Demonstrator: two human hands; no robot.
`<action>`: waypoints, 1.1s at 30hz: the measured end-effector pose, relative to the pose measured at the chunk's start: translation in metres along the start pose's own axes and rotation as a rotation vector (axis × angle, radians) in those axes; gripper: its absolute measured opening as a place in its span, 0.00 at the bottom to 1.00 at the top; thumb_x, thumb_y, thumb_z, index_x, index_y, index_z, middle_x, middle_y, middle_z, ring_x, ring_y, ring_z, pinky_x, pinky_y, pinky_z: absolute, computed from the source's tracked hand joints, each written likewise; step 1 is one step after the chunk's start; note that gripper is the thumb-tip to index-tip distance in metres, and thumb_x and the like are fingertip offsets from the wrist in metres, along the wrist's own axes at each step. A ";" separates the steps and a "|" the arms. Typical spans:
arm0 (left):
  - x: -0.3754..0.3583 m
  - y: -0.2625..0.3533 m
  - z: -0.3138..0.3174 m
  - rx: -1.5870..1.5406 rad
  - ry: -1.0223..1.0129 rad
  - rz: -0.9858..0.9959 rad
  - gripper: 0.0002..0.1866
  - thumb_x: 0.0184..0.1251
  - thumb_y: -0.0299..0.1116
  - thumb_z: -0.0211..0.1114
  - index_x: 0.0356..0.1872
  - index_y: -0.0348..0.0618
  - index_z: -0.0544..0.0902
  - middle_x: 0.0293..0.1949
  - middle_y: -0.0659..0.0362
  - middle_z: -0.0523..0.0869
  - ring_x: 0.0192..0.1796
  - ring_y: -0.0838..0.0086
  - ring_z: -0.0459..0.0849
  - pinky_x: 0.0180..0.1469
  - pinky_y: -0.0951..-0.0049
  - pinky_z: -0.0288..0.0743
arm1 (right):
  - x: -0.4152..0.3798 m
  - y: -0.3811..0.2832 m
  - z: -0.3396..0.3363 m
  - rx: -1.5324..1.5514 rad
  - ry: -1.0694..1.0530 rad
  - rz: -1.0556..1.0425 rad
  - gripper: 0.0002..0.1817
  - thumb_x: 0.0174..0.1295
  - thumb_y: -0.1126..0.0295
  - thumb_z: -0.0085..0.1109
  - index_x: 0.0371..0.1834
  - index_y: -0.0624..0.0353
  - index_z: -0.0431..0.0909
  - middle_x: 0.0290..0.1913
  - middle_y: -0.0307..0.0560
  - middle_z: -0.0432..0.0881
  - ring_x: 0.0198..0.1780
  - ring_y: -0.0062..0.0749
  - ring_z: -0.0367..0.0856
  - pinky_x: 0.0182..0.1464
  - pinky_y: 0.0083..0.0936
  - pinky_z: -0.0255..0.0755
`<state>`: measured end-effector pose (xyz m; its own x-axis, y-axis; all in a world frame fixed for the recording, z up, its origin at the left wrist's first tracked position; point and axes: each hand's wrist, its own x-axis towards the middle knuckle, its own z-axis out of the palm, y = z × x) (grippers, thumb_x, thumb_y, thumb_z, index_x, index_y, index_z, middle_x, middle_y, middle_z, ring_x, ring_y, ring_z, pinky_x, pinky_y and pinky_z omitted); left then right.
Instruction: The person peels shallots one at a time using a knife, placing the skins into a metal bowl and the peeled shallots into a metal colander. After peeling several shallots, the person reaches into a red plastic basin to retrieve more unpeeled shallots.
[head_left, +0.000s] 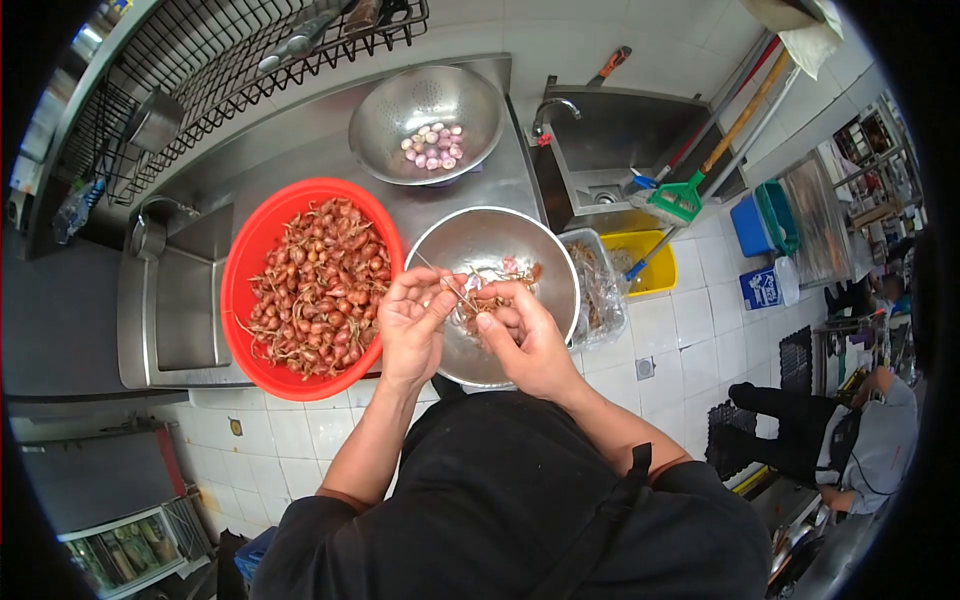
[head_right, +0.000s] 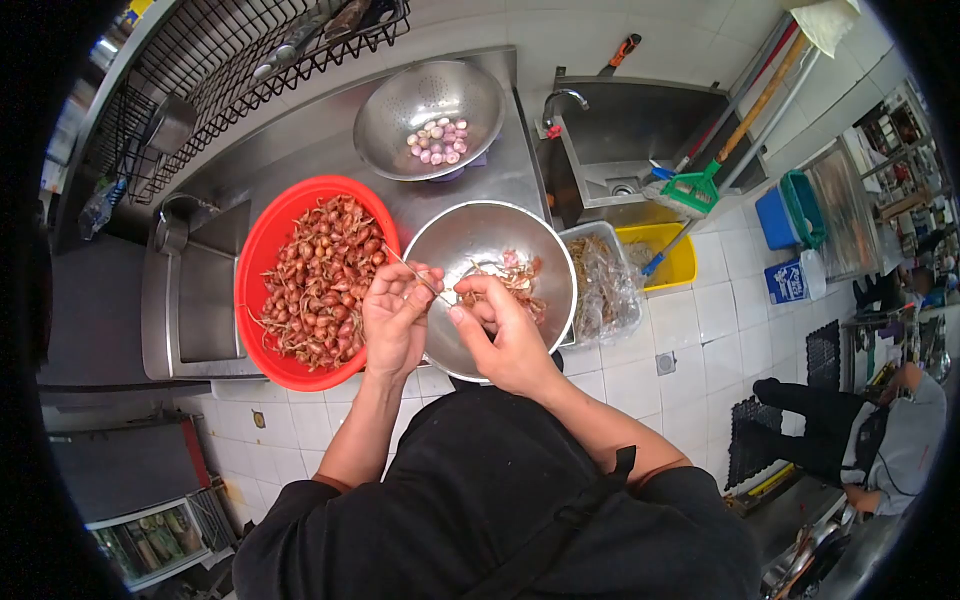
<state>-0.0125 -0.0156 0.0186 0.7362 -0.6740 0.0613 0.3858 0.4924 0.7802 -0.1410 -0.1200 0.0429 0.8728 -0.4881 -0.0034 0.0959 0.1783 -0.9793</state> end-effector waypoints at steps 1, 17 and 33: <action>-0.001 -0.002 0.001 -0.037 0.003 -0.019 0.15 0.64 0.14 0.64 0.50 0.37 0.76 0.49 0.52 0.83 0.55 0.66 0.84 0.59 0.69 0.79 | 0.000 0.002 -0.001 -0.024 0.005 -0.017 0.14 0.71 0.75 0.54 0.58 0.63 0.68 0.26 0.31 0.72 0.30 0.09 0.68 0.34 0.15 0.64; -0.012 0.004 0.009 0.021 -0.013 0.086 0.17 0.62 0.12 0.65 0.51 0.34 0.77 0.50 0.53 0.83 0.49 0.74 0.83 0.56 0.73 0.79 | 0.001 -0.029 0.002 -0.383 -0.055 -0.237 0.20 0.69 0.75 0.54 0.64 0.64 0.76 0.53 0.60 0.84 0.51 0.36 0.86 0.55 0.26 0.75; -0.007 0.001 -0.004 -0.413 -0.124 -0.218 0.14 0.73 0.21 0.57 0.58 0.38 0.75 0.59 0.51 0.80 0.57 0.70 0.83 0.61 0.70 0.80 | 0.001 -0.021 -0.004 0.165 -0.041 0.172 0.20 0.74 0.70 0.51 0.67 0.58 0.75 0.22 0.27 0.68 0.24 0.09 0.61 0.26 0.13 0.58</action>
<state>-0.0155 -0.0082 0.0168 0.5516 -0.8339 0.0173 0.7307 0.4931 0.4721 -0.1436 -0.1276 0.0631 0.9014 -0.4040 -0.1559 0.0181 0.3948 -0.9186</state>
